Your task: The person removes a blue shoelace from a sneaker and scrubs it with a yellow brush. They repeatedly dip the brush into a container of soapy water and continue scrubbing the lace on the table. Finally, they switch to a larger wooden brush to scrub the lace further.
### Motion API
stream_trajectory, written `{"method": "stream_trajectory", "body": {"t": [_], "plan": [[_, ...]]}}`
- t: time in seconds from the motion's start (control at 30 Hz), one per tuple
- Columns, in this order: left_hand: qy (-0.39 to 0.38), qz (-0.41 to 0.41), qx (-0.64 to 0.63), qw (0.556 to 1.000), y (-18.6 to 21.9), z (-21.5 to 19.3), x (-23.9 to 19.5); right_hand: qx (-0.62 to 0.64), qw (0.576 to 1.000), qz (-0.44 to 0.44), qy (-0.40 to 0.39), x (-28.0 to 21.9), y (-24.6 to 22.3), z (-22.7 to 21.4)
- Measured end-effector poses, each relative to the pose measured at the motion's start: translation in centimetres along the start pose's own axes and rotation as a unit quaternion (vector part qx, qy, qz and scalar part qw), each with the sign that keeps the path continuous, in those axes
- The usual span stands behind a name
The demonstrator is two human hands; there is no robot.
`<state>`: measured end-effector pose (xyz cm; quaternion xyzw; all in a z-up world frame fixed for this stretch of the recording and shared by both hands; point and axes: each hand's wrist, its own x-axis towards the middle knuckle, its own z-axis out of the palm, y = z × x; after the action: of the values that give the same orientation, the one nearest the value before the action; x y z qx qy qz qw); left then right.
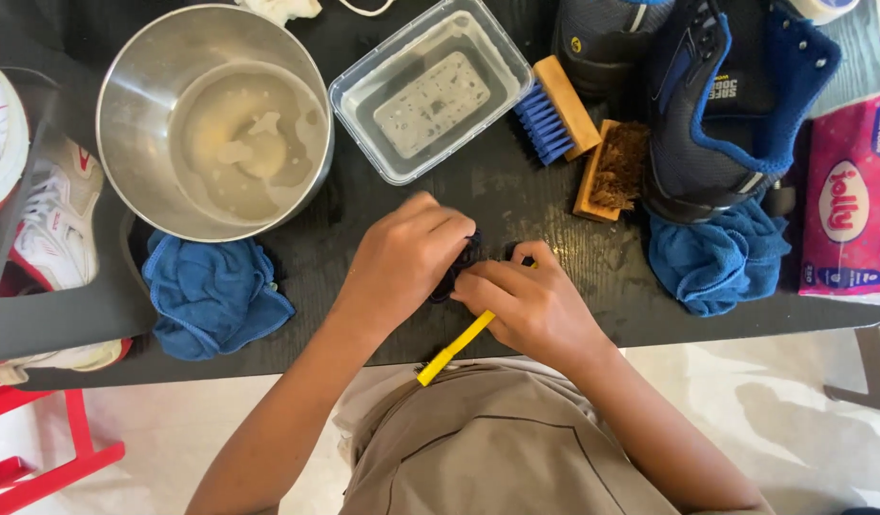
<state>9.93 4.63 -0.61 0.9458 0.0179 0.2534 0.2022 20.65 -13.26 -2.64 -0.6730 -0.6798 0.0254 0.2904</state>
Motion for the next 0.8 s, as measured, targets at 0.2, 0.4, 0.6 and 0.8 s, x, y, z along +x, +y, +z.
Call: {"method": "stream_trajectory", "body": {"t": [0.2, 0.4, 0.6, 0.8], "plan": [[0.037, -0.011, 0.072, 0.997, 0.9, -2.5, 1.6, 0.001, 1.0, -0.004, 0.015, 1.3, -0.6, -1.0], [-0.091, -0.031, -0.016, 0.995, 0.4, -3.9, 0.5, -0.072, 0.997, -0.029, 0.021, 0.9, -0.3, -0.9], [-0.185, -0.075, -0.142, 0.97, 1.3, -4.9, -1.6, -0.02, 0.994, -0.018, 0.108, 0.8, 0.6, -0.7], [-0.123, 0.003, -0.091, 0.988, 0.1, -2.4, -4.6, -0.018, 0.998, 0.047, 0.037, 3.8, -1.1, -4.4]]}}
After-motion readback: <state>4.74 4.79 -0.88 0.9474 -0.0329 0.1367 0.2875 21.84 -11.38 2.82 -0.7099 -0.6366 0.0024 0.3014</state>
